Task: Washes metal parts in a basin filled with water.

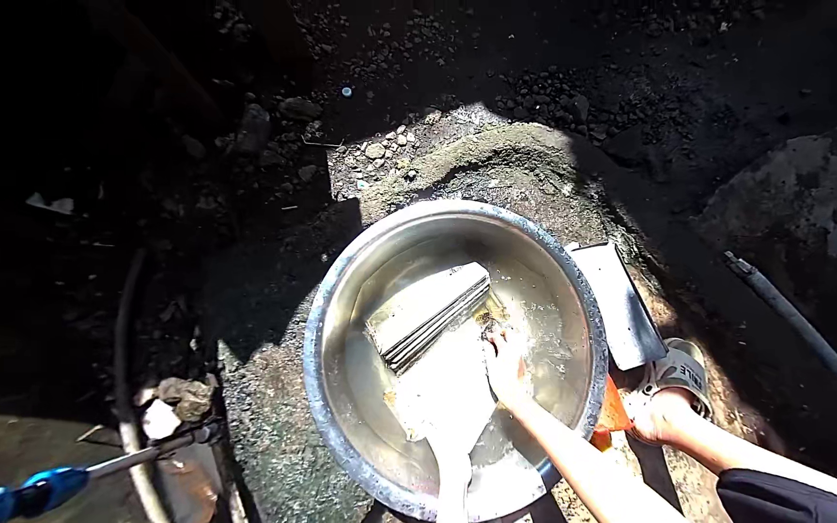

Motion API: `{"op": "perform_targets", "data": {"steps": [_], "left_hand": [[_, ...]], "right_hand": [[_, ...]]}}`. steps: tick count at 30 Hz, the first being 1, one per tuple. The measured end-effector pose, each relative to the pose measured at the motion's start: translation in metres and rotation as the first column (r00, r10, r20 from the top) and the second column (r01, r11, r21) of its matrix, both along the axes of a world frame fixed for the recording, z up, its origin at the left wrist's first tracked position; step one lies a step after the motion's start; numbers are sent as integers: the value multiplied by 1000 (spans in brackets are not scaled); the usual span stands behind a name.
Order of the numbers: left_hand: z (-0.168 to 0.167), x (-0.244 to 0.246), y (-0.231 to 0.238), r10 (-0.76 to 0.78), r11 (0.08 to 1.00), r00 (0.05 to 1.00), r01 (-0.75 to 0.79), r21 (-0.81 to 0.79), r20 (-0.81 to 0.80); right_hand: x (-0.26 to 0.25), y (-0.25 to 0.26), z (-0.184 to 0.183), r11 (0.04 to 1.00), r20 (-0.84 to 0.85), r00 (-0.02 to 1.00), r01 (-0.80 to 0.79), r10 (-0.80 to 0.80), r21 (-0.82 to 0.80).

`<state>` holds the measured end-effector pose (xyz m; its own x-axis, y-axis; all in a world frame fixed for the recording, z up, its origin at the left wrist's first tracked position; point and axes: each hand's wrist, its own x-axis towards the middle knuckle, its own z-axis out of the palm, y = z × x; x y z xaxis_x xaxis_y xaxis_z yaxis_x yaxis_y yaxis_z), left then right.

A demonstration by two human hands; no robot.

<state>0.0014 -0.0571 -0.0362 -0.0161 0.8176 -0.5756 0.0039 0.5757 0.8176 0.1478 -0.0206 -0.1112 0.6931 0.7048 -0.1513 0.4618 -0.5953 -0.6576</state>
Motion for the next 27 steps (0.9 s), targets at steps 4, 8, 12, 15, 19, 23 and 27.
{"op": "perform_targets", "data": {"steps": [4, 8, 12, 15, 19, 23, 27], "left_hand": [[28, 0, 0, 32, 989, 999, -27, -147, 29], [-7, 5, 2, 199, 977, 980, -196, -78, 27], [-23, 1, 10, 251, 966, 967, -248, -73, 32], [-27, -1, 12, 231, 970, 971, -226, -86, 59], [-1, 1, 5, 111, 993, 994, -111, 27, 6], [90, 34, 28, 151, 967, 982, -170, -189, -113], [-11, 7, 10, 186, 978, 982, -187, 94, 19]], "right_hand": [[22, 4, -4, 980, 103, 975, -197, 199, -27], [31, 1, 4, 975, 85, 982, -152, 167, -161], [27, -22, 7, 983, 70, 997, -3, 16, -186], [35, -8, 11, 987, 28, 999, 32, -28, -160], [30, 37, 11, 989, -98, 990, 92, -104, -119], [27, 21, 10, 986, -94, 988, 109, -122, -129], [36, -13, 14, 955, -80, 982, 148, -174, -256]]}}
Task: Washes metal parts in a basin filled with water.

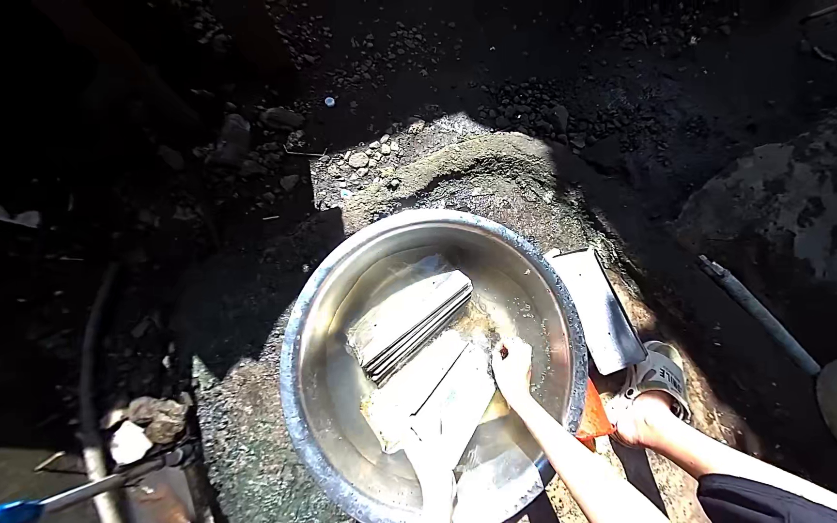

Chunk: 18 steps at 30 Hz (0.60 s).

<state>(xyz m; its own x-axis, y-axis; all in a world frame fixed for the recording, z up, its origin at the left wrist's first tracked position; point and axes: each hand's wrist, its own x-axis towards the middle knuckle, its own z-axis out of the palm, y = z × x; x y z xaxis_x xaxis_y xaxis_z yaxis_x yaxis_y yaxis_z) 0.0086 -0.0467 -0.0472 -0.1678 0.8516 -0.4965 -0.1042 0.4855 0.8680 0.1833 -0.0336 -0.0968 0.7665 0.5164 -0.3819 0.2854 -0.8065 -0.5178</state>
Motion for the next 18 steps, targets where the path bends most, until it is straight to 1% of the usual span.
{"op": "perform_targets", "data": {"steps": [2, 3, 4, 5, 6, 8, 9, 11, 13, 15, 17, 18], "left_hand": [[5, -3, 3, -44, 995, 999, 43, -94, -9], [11, -3, 2, -53, 992, 998, 51, -113, -15], [13, -3, 1, -49, 992, 998, 45, -121, -33], [8, -6, -2, -49, 994, 997, 43, -101, -60], [7, -8, -4, -33, 996, 997, 27, -91, -67], [9, -10, -1, 14, 997, 998, -18, -76, -54], [6, -13, 1, 29, 998, 998, -33, -62, -63], [3, -16, 3, 33, 998, 997, -38, -55, -76], [-4, -22, 4, -29, 998, 997, 25, -60, -74], [-7, -30, 7, -121, 990, 989, 113, -85, -88], [21, -24, 16, -211, 963, 962, 175, -205, -171], [33, -20, 21, -234, 951, 948, 177, -252, -216]], "right_hand": [[-1, 15, 10, 998, -23, 1000, 18, -20, -52], [-3, 25, 13, 998, -33, 999, 20, -21, -52], [-6, 33, 14, 999, -28, 1000, 0, -1, -39], [-9, 38, 11, 999, -5, 999, -32, 32, -9], [-12, 39, 6, 996, 24, 997, -81, 80, 43], [-10, 33, -7, 972, 89, 982, -181, 169, 148], [-9, 27, -11, 969, 94, 980, -189, 176, 156], [-10, 11, -10, 990, 28, 994, -106, 104, 91], [-13, 13, -2, 1000, -17, 1000, -7, 7, 21], [-18, 29, 5, 999, 8, 1000, 5, -6, 51], [-22, 50, 10, 988, 31, 998, -52, 48, 147], [-23, 58, 13, 985, 25, 997, -77, 74, 151]]}}
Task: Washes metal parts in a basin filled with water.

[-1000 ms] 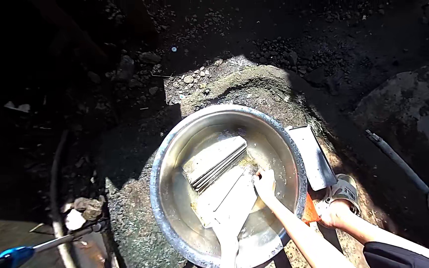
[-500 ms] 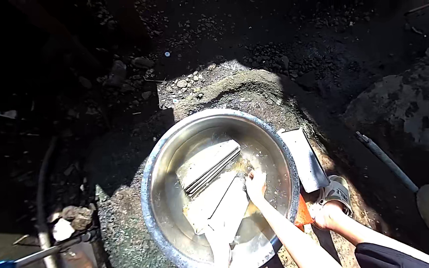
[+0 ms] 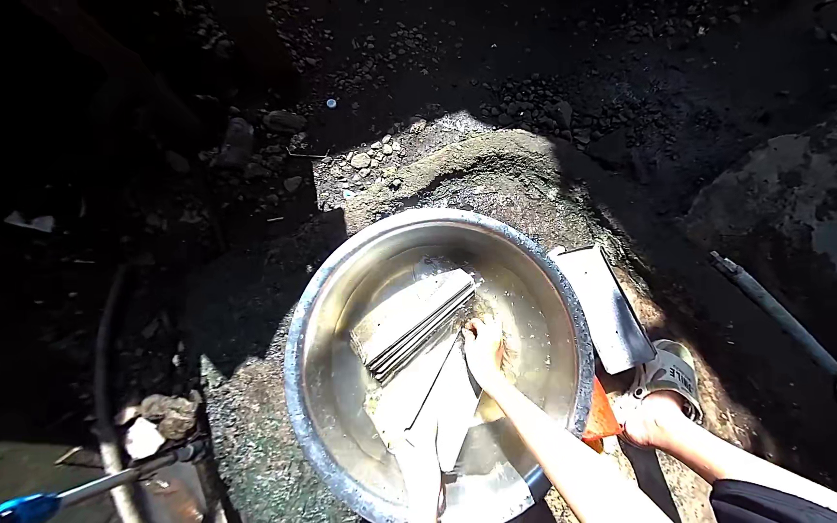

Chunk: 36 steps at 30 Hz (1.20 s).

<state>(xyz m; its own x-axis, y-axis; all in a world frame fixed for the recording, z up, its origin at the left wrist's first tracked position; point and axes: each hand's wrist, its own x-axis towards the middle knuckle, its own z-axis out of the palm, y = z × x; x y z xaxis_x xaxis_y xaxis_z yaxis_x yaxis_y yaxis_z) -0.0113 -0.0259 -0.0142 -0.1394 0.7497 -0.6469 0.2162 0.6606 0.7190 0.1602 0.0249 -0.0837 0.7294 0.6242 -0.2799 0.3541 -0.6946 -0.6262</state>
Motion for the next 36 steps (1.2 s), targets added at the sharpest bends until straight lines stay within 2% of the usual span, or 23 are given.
{"op": "perform_targets", "data": {"steps": [3, 6, 9, 12, 14, 18, 21, 23, 27, 31, 34, 36], "left_hand": [[0, -4, 5, 13, 997, 996, -6, 74, -91], [-6, -2, 6, 49, 987, 998, -41, 153, -45], [-1, -2, 11, -18, 993, 997, 27, 116, -80], [26, 6, 16, -110, 994, 988, 110, -6, -107], [22, 6, 14, -95, 995, 990, 98, 27, -105], [16, 10, 13, -25, 993, 991, 39, 109, -128], [6, 15, 16, 46, 983, 988, -19, 184, -146], [8, 10, 22, -29, 983, 990, 53, 173, -137], [-1, 1, 20, -164, 964, 971, 196, 182, -173], [-1, 8, 15, -97, 970, 969, 143, 195, -226], [-1, 15, 11, -54, 952, 973, 117, 281, -222], [6, 19, 14, -60, 961, 974, 116, 251, -220]], "right_hand": [[-5, -5, -4, 993, -35, 998, -50, 47, -103], [3, -31, -5, 974, -34, 996, -82, 77, -213], [11, -30, 7, 946, -43, 991, -134, 127, -295], [16, -3, 14, 971, -70, 987, -154, 143, -182], [17, 6, 7, 984, -91, 989, -124, 113, -129], [10, -28, -13, 998, -122, 992, 7, -13, -57], [16, -59, -16, 988, -154, 982, 92, -111, -123], [21, -52, -10, 987, -161, 979, 104, -123, -121], [30, -11, 1, 1000, -133, 991, 1, 0, 6], [24, -1, -6, 991, -169, 977, 118, -127, -64], [18, -38, -15, 978, -135, 969, 202, -208, -53], [18, -58, -12, 964, -151, 955, 240, -256, -115]]}}
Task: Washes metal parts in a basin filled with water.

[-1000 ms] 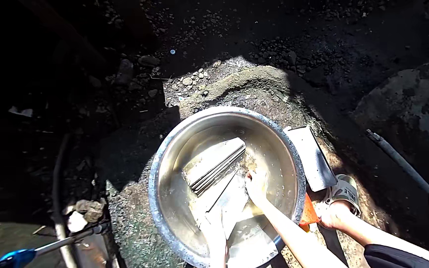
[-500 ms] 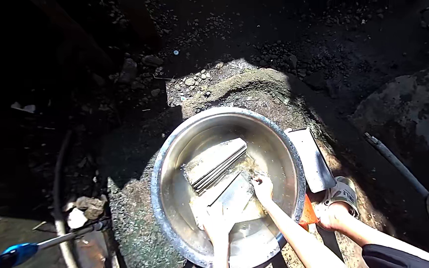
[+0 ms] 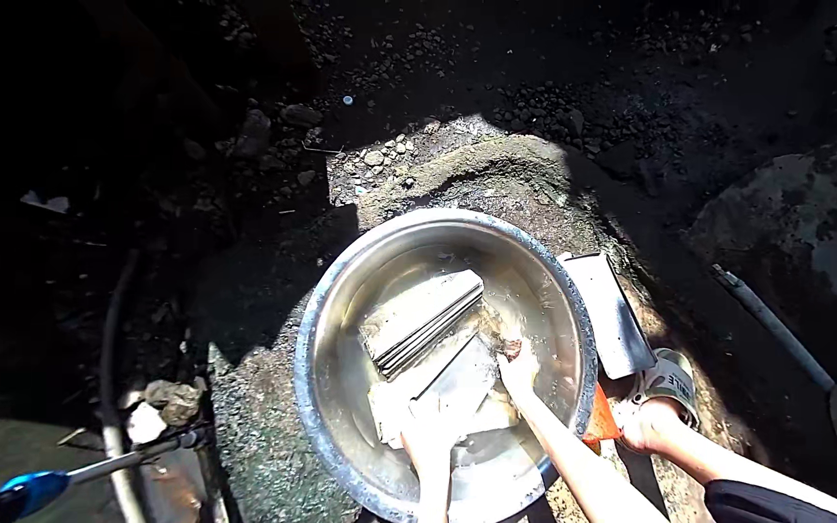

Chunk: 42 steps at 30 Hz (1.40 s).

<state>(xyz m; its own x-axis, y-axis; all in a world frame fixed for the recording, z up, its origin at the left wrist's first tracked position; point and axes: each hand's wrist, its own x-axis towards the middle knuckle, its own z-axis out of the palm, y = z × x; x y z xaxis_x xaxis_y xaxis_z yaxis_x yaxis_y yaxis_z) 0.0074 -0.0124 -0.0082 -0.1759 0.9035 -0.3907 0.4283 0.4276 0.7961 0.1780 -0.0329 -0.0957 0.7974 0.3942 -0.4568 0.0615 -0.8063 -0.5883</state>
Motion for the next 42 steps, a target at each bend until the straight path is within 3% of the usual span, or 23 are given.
{"op": "perform_targets", "data": {"steps": [3, 7, 11, 15, 18, 22, 25, 28, 31, 32, 35, 36, 39, 42], "left_hand": [[3, -6, 4, -89, 994, 996, 87, -69, -30], [12, -6, 6, -160, 976, 985, 148, -157, -68], [20, 4, 2, -142, 988, 989, 138, -66, -52], [18, 5, 2, -138, 986, 990, 135, -97, -28], [0, -8, -1, -41, 994, 995, 49, -95, 89], [-8, -39, 0, 43, 969, 946, 38, -244, 321], [-8, -73, 2, -100, 852, 897, 301, -428, 431], [-2, -87, 18, -336, 587, 763, 629, -510, 552], [-8, -56, 27, -534, 385, 638, 768, -513, 555], [-13, -37, 27, -568, 395, 636, 768, -505, 523], [-39, 18, 13, -428, 783, 811, 553, -283, 399], [-45, 29, 15, -390, 838, 840, 494, -231, 378], [-35, 40, 27, -374, 870, 868, 451, -200, 328], [-28, 41, 35, -367, 894, 896, 414, -171, 249]], "right_hand": [[5, 9, 5, 998, 19, 1000, -21, 20, 67], [7, 50, 7, 953, 124, 973, -217, 194, 210], [4, 34, -2, 982, 74, 984, -166, 159, 95], [0, -16, -2, 989, -11, 992, -122, 122, -84], [-4, -31, -3, 987, -50, 996, -83, 77, -140], [0, -29, 6, 996, -167, 981, -93, 93, 7], [9, -28, 5, 979, -249, 947, -186, 202, 87], [22, -20, 15, 918, -160, 907, -369, 389, 142], [18, -5, 28, 862, -31, 870, -481, 491, 157], [17, 0, 31, 855, 9, 868, -491, 497, 166], [21, 11, 38, 853, 103, 881, -472, 461, 222], [25, 14, 39, 852, 134, 885, -465, 445, 240], [42, 27, 36, 856, 227, 909, -408, 350, 316], [41, 40, 16, 894, 198, 963, -249, 185, 374]]}}
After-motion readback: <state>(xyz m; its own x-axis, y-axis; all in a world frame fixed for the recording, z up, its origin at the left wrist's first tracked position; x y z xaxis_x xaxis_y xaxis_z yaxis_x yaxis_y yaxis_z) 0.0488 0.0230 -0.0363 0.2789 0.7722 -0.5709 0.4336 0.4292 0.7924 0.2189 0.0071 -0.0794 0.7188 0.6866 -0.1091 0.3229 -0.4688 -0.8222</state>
